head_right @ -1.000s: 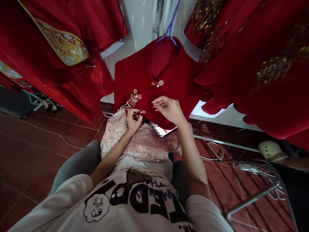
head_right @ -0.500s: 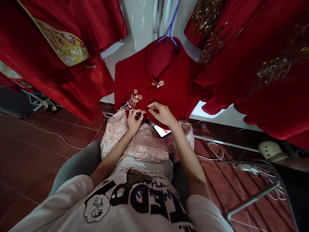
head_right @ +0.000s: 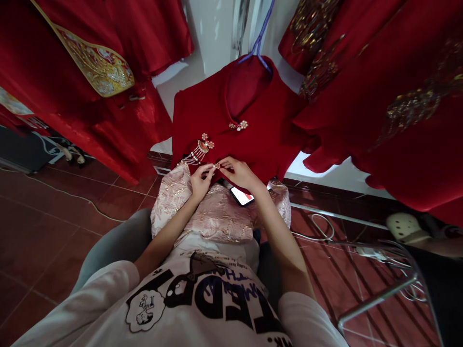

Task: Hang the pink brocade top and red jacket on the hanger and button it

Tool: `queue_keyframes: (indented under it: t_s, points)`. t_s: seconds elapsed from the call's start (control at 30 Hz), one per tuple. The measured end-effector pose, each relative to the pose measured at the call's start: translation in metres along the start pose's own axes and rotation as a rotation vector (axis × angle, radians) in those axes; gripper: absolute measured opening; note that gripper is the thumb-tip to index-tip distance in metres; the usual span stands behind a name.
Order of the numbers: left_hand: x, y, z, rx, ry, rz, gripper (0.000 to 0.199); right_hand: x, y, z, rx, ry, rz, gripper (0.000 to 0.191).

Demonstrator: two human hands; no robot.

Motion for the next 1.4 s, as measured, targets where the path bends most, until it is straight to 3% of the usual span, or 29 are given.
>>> queue_keyframes:
  t_s: [0.27,0.6,1.4]
  points:
    - [0.001,0.001,-0.002,0.004,0.013,0.015,0.029,-0.001,-0.001,0.0,0.019,-0.005,-0.019,0.023]
    - [0.003,0.004,0.018,0.046,-0.045,0.016,0.029,-0.001,-0.001,0.0,0.005,-0.004,-0.023,0.022]
    - [0.001,-0.004,0.006,0.038,0.053,-0.049,0.035,-0.001,-0.003,0.004,-0.013,-0.031,-0.027,0.022]
Point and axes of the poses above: each hand's wrist, its own x-axis towards the middle knuckle, its own y-axis out of the back of the hand, z = x × y, the point moved 7 cm from there along x, towards the middle knuckle, and after that the axes turned 10 degrees about z, right-handed, at the moved point
